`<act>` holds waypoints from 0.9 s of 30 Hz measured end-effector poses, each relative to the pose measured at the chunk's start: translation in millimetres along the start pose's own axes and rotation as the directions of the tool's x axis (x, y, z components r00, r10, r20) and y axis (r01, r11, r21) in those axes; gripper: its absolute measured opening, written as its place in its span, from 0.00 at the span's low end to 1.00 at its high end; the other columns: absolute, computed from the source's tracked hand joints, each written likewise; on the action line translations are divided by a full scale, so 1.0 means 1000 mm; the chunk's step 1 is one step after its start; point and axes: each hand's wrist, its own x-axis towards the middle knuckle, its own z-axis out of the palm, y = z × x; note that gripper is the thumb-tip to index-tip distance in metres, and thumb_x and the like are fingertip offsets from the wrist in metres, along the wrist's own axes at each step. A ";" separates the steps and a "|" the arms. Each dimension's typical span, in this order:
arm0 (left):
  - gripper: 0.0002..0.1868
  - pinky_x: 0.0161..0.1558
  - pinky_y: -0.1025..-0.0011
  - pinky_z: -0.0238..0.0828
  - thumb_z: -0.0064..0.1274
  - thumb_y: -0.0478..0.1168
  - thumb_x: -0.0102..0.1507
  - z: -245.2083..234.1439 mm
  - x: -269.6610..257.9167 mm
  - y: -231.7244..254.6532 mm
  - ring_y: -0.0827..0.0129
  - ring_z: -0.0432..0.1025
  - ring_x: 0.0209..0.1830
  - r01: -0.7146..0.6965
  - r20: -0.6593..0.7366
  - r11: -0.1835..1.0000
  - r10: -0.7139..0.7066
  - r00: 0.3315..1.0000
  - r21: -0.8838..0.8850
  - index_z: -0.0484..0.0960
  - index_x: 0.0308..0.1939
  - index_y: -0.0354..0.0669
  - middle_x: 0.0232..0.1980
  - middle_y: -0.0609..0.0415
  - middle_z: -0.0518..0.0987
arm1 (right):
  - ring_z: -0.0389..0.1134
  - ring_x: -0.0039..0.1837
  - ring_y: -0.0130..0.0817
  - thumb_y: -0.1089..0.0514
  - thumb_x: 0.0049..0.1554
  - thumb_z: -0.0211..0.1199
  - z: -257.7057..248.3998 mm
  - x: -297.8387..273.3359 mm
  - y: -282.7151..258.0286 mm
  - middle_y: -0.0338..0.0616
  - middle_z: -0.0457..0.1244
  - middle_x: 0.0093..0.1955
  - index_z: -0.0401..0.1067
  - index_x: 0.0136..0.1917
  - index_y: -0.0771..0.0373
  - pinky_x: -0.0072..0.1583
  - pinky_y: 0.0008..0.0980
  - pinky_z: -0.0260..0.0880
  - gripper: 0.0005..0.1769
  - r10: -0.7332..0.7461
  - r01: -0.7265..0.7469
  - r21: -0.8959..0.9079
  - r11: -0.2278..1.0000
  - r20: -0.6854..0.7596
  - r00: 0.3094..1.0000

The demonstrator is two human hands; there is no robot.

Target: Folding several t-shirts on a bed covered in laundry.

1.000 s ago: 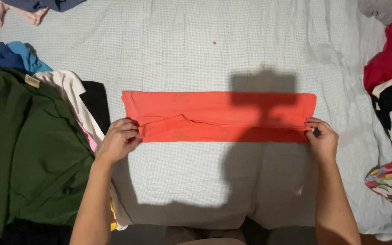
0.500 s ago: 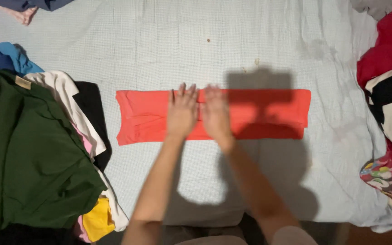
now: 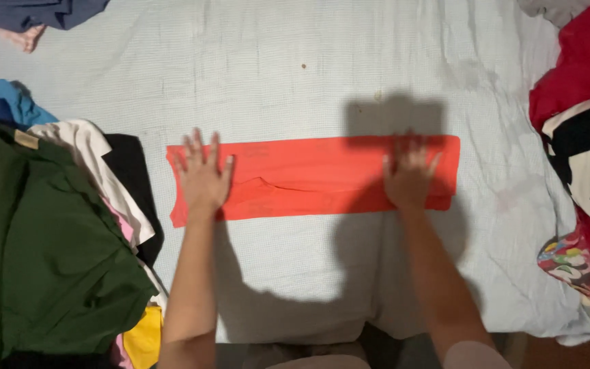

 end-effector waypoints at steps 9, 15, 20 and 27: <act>0.32 0.77 0.41 0.20 0.26 0.55 0.74 -0.026 0.009 -0.052 0.48 0.31 0.85 0.152 -0.098 0.988 -0.153 0.983 -0.016 0.51 0.83 0.59 0.86 0.46 0.39 | 0.32 0.86 0.60 0.39 0.69 0.40 0.013 0.004 0.106 0.51 0.41 0.87 0.53 0.84 0.51 0.76 0.77 0.24 0.35 0.446 -0.444 -0.076 0.893 0.014 0.895; 0.26 0.83 0.50 0.37 0.38 0.35 0.74 0.001 0.022 -0.102 0.48 0.50 0.86 0.071 -0.411 0.958 -0.185 0.893 -0.278 0.65 0.78 0.40 0.84 0.41 0.59 | 0.23 0.85 0.64 0.44 0.69 0.39 -0.023 0.011 0.103 0.58 0.30 0.87 0.42 0.85 0.51 0.77 0.70 0.20 0.34 0.656 -0.658 -0.054 0.751 0.174 0.734; 0.13 0.71 0.55 0.57 0.54 0.38 0.71 -0.024 0.010 -0.085 0.48 0.64 0.70 -0.032 -0.524 0.917 -0.199 0.828 -0.398 0.80 0.59 0.37 0.66 0.42 0.74 | 0.33 0.86 0.67 0.51 0.69 0.57 0.014 -0.018 0.054 0.66 0.38 0.87 0.50 0.86 0.63 0.80 0.69 0.30 0.37 0.386 -0.397 -0.031 0.918 -0.174 0.906; 0.08 0.62 0.51 0.57 0.62 0.41 0.68 -0.020 0.022 -0.084 0.49 0.65 0.61 -0.095 -0.580 0.995 0.066 0.812 -0.020 0.84 0.41 0.39 0.54 0.47 0.77 | 0.66 0.55 0.49 0.60 0.59 0.63 0.033 -0.038 -0.181 0.52 0.64 0.53 0.70 0.53 0.65 0.54 0.45 0.69 0.10 -0.133 0.213 0.539 0.815 -0.185 0.974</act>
